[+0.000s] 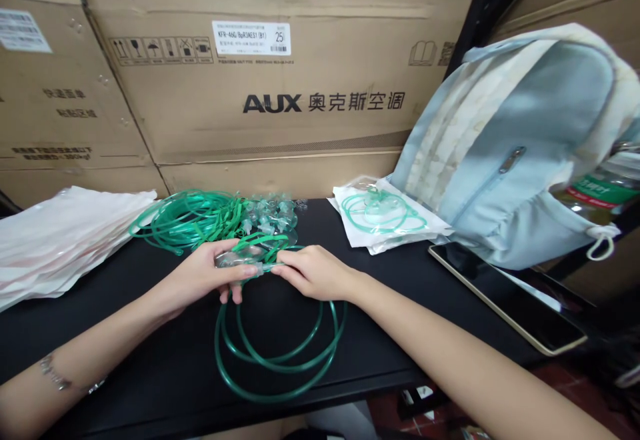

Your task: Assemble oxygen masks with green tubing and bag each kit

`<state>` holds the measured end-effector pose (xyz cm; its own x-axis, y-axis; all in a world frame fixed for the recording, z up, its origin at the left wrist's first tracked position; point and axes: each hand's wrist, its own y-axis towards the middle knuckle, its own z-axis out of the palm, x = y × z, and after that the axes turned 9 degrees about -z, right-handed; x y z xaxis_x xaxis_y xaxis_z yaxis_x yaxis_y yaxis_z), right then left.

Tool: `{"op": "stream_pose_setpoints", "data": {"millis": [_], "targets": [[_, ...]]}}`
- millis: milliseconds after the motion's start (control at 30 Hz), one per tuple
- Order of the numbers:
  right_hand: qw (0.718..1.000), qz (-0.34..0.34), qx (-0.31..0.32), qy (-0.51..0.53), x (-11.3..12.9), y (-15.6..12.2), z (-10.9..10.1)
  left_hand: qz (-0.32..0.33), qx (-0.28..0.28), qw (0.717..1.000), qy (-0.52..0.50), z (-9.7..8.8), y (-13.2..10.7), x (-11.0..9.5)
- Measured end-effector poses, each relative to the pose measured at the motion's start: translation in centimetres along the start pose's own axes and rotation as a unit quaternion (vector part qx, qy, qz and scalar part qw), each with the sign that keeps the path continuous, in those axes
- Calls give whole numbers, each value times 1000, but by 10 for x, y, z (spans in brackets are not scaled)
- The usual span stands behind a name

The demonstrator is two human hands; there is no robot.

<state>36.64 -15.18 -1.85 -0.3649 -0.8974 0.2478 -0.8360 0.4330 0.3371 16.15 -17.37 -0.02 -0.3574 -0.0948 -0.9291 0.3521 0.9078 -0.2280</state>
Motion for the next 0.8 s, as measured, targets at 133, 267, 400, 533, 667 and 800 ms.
{"op": "stream_pose_setpoints", "data": {"millis": [133, 267, 400, 533, 667, 800], "targets": [[1000, 8, 3, -2, 0, 0, -1, 7, 1, 1000, 3, 1, -1, -1], [1000, 12, 11, 3, 1, 0, -2, 10, 2, 1000, 5, 1, 0, 1], [1000, 14, 10, 1, 2, 0, -3, 11, 6, 1000, 2, 1, 1, 2], [1000, 18, 12, -6, 2, 0, -4, 4, 20, 1000, -17, 0, 1, 0], [1000, 11, -5, -8, 1, 0, -5, 0, 5, 998, -63, -3, 0, -3], [1000, 15, -5, -7, -1, 0, -4, -17, -36, 997, -69, -8, -1, -5]]}}
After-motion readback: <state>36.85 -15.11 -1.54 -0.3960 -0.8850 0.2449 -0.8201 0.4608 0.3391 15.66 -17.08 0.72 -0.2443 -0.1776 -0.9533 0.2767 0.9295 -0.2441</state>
